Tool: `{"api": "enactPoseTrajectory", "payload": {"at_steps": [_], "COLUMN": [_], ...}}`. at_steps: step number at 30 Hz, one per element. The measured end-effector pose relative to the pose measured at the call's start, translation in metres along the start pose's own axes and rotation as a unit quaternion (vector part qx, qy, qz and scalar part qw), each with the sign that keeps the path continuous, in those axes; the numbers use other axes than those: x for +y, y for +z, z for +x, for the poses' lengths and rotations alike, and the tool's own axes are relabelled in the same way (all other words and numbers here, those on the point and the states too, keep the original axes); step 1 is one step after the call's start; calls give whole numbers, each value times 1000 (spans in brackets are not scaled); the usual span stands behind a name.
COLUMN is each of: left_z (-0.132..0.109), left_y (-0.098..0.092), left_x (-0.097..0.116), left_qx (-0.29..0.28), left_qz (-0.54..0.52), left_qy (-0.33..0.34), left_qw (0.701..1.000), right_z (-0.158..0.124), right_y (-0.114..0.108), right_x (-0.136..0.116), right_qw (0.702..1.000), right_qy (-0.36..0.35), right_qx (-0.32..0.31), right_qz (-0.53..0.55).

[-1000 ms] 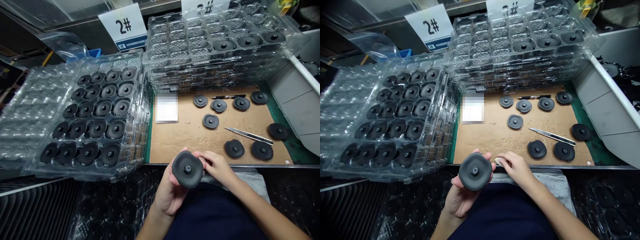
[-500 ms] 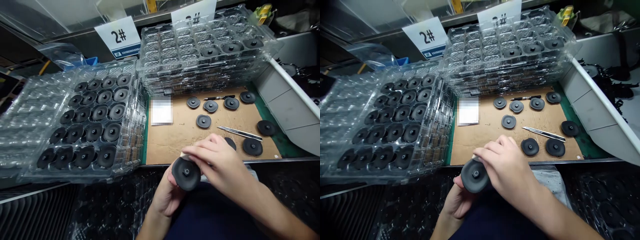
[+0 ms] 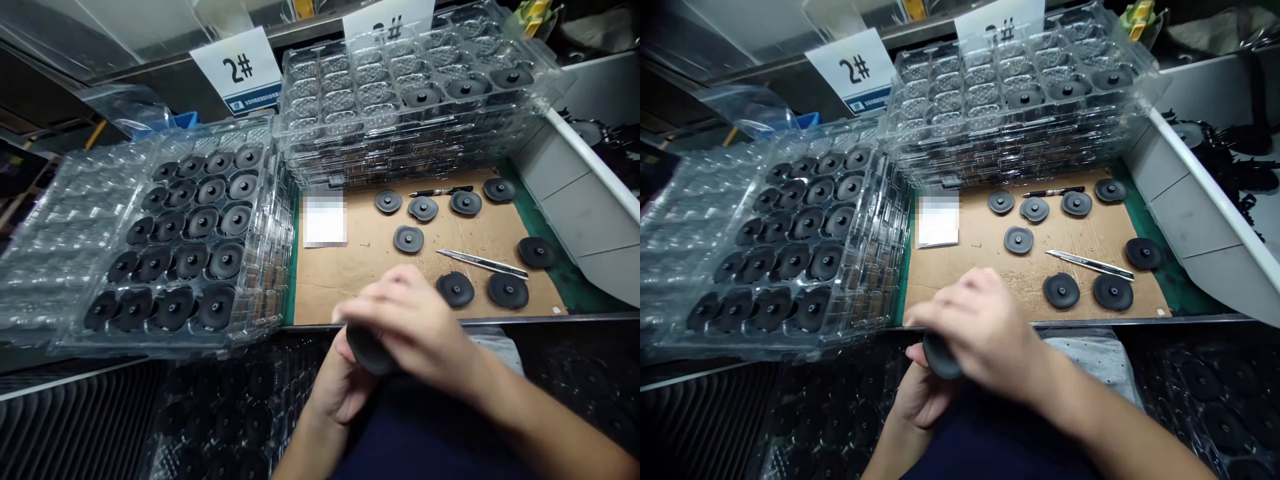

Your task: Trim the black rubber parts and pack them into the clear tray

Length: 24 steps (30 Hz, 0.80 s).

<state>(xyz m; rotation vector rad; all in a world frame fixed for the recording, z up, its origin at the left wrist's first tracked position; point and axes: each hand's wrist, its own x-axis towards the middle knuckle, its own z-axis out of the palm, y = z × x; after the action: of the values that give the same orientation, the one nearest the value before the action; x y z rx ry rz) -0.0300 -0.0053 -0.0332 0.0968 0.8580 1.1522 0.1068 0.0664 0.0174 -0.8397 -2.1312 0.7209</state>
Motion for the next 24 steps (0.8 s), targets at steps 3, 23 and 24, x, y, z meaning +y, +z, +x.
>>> {"api": "enactPoseTrajectory", "payload": {"at_steps": [3,23,24], "left_z": [0,17,18], "left_y": [-2,6,7], "left_x": [9,22,23], "left_qx": [-48,-17,-9], "left_qz": [-33,21,29], "left_qy": [-62,5,13], "left_qw": [996,1000,999], "right_z": [-12,2,5], "right_y": [7,9,9], "right_x": [32,-17,-16], "right_qw": [982,989,985], "right_qy": [189,97,109], "right_qx": [15,-40,-74], "right_qz": [7,105,109]}}
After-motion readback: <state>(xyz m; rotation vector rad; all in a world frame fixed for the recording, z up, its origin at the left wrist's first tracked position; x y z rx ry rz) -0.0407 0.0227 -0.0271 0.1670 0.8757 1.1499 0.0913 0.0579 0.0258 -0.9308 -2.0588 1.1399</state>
